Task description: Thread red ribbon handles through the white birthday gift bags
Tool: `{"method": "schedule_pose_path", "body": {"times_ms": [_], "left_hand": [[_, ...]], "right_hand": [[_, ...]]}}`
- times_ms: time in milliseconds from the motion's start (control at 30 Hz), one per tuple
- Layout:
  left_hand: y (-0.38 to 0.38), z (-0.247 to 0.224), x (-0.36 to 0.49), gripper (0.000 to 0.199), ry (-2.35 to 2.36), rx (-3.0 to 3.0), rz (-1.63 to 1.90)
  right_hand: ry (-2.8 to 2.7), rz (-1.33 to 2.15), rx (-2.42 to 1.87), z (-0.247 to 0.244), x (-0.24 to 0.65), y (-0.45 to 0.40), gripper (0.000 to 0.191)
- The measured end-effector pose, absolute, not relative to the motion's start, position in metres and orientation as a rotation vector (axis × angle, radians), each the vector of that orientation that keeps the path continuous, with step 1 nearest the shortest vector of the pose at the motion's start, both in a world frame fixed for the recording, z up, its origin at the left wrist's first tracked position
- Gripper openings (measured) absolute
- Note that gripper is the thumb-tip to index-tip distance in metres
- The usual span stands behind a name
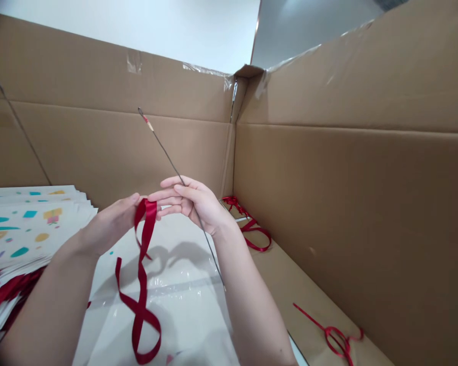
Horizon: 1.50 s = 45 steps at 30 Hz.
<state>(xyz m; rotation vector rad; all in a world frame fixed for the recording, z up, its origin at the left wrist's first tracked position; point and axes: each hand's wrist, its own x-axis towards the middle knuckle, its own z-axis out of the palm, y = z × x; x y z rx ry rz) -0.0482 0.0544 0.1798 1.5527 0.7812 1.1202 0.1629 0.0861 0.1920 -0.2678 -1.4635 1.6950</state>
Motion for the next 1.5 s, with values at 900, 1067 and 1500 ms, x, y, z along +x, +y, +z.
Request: {"method": "schedule_pose_path", "body": {"times_ms": [900,1067,1500], "left_hand": [[0.074,0.185,-0.073,0.011,0.575,0.795,2.01],[0.074,0.178,-0.06,0.015,0.812,1.198,1.881],[0.056,0.182,-0.038,0.016,0.981,1.462,1.674]], "right_hand": [[-1.752,1.363,-0.649,0.196,0.188,0.08,0.021],[-1.793,0.75,-0.903,0.207,0.193,0.058,0.022],[-2.067,0.26,-0.934,0.208,0.17,0.049,0.032]]}}
